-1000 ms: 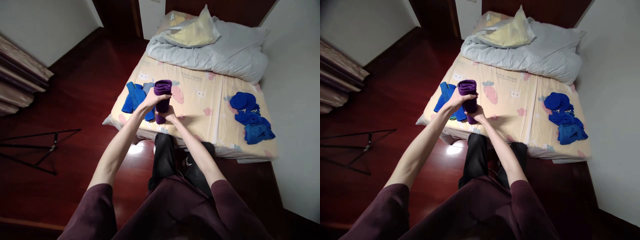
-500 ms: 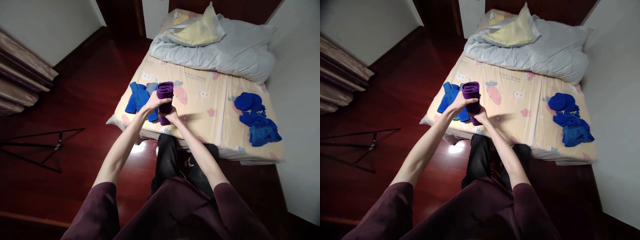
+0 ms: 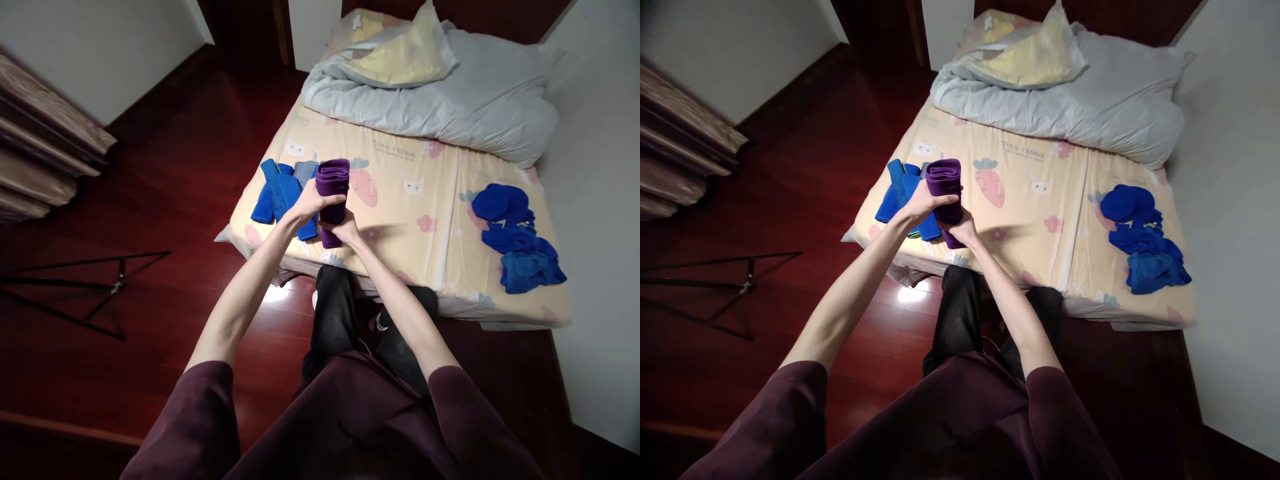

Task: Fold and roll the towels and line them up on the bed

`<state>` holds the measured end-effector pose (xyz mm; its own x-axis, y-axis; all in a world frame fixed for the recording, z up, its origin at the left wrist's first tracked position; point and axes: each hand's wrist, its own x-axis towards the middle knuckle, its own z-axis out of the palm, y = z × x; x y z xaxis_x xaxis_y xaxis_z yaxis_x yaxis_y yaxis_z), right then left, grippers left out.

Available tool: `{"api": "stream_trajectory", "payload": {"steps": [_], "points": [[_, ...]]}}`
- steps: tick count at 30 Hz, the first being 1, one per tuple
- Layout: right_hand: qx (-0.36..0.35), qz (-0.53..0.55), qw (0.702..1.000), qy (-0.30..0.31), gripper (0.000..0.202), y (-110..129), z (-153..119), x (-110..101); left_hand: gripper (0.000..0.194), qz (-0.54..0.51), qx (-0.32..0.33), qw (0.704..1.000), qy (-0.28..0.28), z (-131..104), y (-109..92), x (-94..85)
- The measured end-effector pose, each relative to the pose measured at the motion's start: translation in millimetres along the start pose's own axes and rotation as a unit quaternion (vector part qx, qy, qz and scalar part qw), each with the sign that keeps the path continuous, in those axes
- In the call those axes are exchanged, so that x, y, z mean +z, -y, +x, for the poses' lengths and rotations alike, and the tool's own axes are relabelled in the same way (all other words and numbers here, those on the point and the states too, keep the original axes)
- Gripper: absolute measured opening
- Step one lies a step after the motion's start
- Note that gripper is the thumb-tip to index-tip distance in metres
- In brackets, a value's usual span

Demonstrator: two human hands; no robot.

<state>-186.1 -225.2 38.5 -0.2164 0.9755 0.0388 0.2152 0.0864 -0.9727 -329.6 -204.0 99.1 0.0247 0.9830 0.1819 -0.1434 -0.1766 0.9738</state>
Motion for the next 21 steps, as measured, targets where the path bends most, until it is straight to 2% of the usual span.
{"api": "stream_trajectory", "payload": {"steps": [3,6,9,12,15,18,21], "points": [[-0.025,-0.021,0.999,0.008,0.089,-2,-4,-4,0.112,0.036,0.036,0.999,-0.014,-1,9,-13.0],[-0.026,-0.056,0.998,-0.023,0.114,-15,-14,-14,0.135,0.097,0.031,0.994,-0.026,-14,23,-36.7],[-0.016,-0.074,0.996,-0.051,0.131,-37,-29,-23,0.148,0.16,0.005,0.986,-0.053,-35,39,-57.0],[0.011,-0.099,0.994,-0.044,0.131,-60,-46,-26,0.152,0.204,-0.005,0.975,-0.089,-55,52,-58.8],[0.07,-0.157,0.985,-0.016,0.122,-79,-61,-22,0.135,0.255,-0.001,0.964,-0.075,-65,64,-40.2],[0.119,-0.244,0.961,0.052,0.103,-90,-67,-14,0.096,0.285,0.0,0.958,-0.003,-63,79,-11.3],[0.098,-0.327,0.935,0.096,0.083,-93,-73,-3,0.061,0.305,0.004,0.949,0.079,-57,100,15.2]]}}
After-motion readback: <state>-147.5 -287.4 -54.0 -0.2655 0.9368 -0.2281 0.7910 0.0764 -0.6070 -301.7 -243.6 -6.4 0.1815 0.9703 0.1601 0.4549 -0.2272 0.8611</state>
